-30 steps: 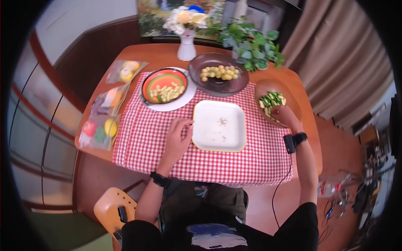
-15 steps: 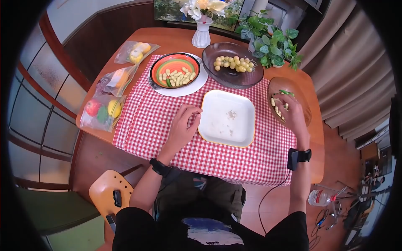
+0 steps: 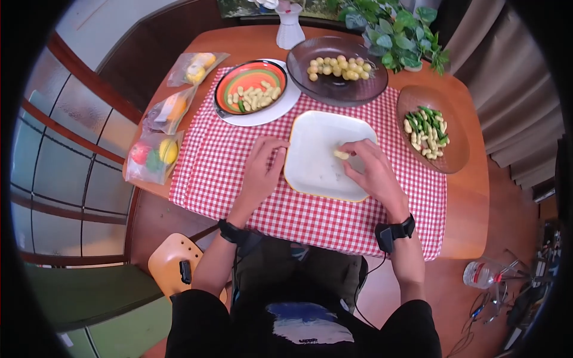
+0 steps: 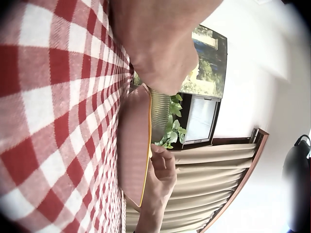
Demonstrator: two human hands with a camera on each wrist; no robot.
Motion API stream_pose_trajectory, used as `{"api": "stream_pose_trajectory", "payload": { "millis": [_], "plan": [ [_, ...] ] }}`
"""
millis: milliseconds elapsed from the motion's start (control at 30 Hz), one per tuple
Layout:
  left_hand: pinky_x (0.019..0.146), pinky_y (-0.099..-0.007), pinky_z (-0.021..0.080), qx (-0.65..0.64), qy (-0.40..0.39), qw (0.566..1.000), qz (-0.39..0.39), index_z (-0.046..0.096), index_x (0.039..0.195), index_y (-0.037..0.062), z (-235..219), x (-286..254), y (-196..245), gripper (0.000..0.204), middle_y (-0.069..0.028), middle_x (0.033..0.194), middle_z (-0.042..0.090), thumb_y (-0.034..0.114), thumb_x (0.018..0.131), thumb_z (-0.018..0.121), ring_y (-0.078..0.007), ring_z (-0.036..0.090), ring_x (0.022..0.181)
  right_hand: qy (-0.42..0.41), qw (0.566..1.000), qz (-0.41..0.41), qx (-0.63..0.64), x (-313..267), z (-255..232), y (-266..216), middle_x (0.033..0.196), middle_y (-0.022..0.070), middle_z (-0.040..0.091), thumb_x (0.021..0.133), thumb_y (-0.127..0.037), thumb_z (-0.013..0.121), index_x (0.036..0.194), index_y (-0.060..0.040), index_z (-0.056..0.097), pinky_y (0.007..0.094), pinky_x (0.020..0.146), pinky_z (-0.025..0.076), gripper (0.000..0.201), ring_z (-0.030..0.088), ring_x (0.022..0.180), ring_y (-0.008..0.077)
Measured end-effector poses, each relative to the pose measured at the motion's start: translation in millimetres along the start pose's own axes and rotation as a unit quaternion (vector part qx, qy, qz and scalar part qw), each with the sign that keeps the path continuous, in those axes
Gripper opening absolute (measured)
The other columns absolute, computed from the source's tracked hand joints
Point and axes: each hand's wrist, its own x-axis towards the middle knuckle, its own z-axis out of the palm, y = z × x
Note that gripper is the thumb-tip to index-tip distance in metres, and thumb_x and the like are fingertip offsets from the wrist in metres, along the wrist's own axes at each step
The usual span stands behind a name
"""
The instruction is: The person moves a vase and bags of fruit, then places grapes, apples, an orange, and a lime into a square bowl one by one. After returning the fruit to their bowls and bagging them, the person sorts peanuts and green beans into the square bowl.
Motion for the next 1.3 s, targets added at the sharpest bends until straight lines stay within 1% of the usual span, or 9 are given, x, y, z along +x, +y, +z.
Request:
{"api": "stream_pose_trajectory", "payload": {
  "millis": [67,133,200,300,367,467,733,867,1300],
  "plan": [
    [0.097,-0.0399,0.056,0.012,0.007,1.000,0.012,0.073,0.119,0.0017,-0.1,-0.9,0.1,0.016,-0.0140,0.121,0.066,0.011,0.110,0.064,-0.0300,0.069,0.111,-0.006,1.000,0.003,-0.010,-1.7,-0.6,3.1,0.108,0.0133,0.073,0.090,-0.005,0.080,0.112,-0.0032,0.075,0.0455,0.095,0.057,0.023,0.069,0.108,0.0347],
    [0.096,-0.0395,0.056,0.014,-0.005,1.000,0.014,0.073,0.119,0.0018,0.3,-1.1,0.2,0.016,-0.0141,0.121,0.065,0.011,0.110,0.064,-0.0300,0.068,0.112,-0.036,0.996,-0.062,-0.054,-1.1,0.4,7.5,0.112,0.0116,0.073,0.087,-0.006,0.081,0.115,-0.0028,0.076,0.0432,0.100,0.057,0.029,0.069,0.111,0.0323],
    [0.095,-0.0393,0.056,0.023,0.008,1.000,0.015,0.073,0.120,0.0016,0.9,-1.1,-0.2,0.016,-0.0147,0.121,0.065,0.011,0.110,0.064,-0.0301,0.068,0.113,-0.030,0.997,-0.050,-0.052,-4.8,3.2,4.7,0.111,0.0118,0.072,0.086,-0.006,0.080,0.114,-0.0030,0.076,0.0431,0.101,0.056,0.028,0.067,0.113,0.0315],
    [0.097,-0.0407,0.055,0.037,0.007,0.999,0.033,0.073,0.119,0.0013,1.4,-1.5,-4.5,0.016,-0.0151,0.122,0.065,0.010,0.110,0.063,-0.0304,0.067,0.114,-0.050,0.994,-0.052,-0.078,-5.4,4.8,4.8,0.111,0.0122,0.072,0.087,-0.006,0.079,0.111,-0.0028,0.077,0.0438,0.100,0.055,0.024,0.066,0.113,0.0317],
    [0.098,-0.0411,0.055,0.044,0.009,0.998,0.051,0.073,0.119,0.0012,1.5,-0.8,-3.9,0.015,-0.0150,0.122,0.065,0.009,0.110,0.063,-0.0304,0.067,0.114,-0.018,0.993,-0.071,-0.088,-4.1,6.0,2.7,0.104,0.0115,0.072,0.086,-0.008,0.080,0.106,-0.0023,0.077,0.0438,0.095,0.056,0.021,0.067,0.104,0.0310],
    [0.099,-0.0415,0.054,0.041,0.006,0.999,0.030,0.073,0.118,0.0012,0.7,0.1,-0.5,0.015,-0.0148,0.120,0.065,0.008,0.109,0.064,-0.0306,0.066,0.114,-0.020,0.993,-0.077,-0.084,-3.5,6.3,7.2,0.103,0.0118,0.072,0.086,-0.009,0.080,0.107,-0.0023,0.077,0.0443,0.093,0.056,0.022,0.066,0.102,0.0310],
    [0.099,-0.0416,0.054,0.036,-0.004,0.999,0.015,0.072,0.119,0.0012,0.5,-2.4,2.9,0.014,-0.0143,0.122,0.064,0.008,0.109,0.064,-0.0298,0.066,0.115,-0.022,0.994,-0.060,-0.086,-5.6,7.1,9.6,0.106,0.0127,0.071,0.087,-0.006,0.080,0.110,-0.0020,0.077,0.0443,0.097,0.056,0.024,0.065,0.106,0.0318],
    [0.098,-0.0412,0.054,0.051,0.001,0.998,0.038,0.072,0.119,0.0012,1.5,-2.7,-0.5,0.015,-0.0142,0.122,0.064,0.008,0.109,0.064,-0.0295,0.066,0.114,-0.009,0.994,-0.062,-0.085,-3.4,6.3,9.6,0.109,0.0129,0.070,0.086,-0.005,0.080,0.114,-0.0031,0.076,0.0446,0.097,0.055,0.028,0.064,0.106,0.0326],
    [0.095,-0.0404,0.056,0.042,0.001,0.999,0.021,0.072,0.119,0.0012,0.4,-3.8,6.0,0.015,-0.0139,0.122,0.064,0.008,0.108,0.066,-0.0299,0.068,0.112,-0.031,0.992,-0.028,-0.119,-2.1,4.5,3.5,0.105,0.0125,0.070,0.086,-0.006,0.078,0.109,-0.0003,0.076,0.0453,0.096,0.056,0.024,0.065,0.104,0.0319]
  ]
}}
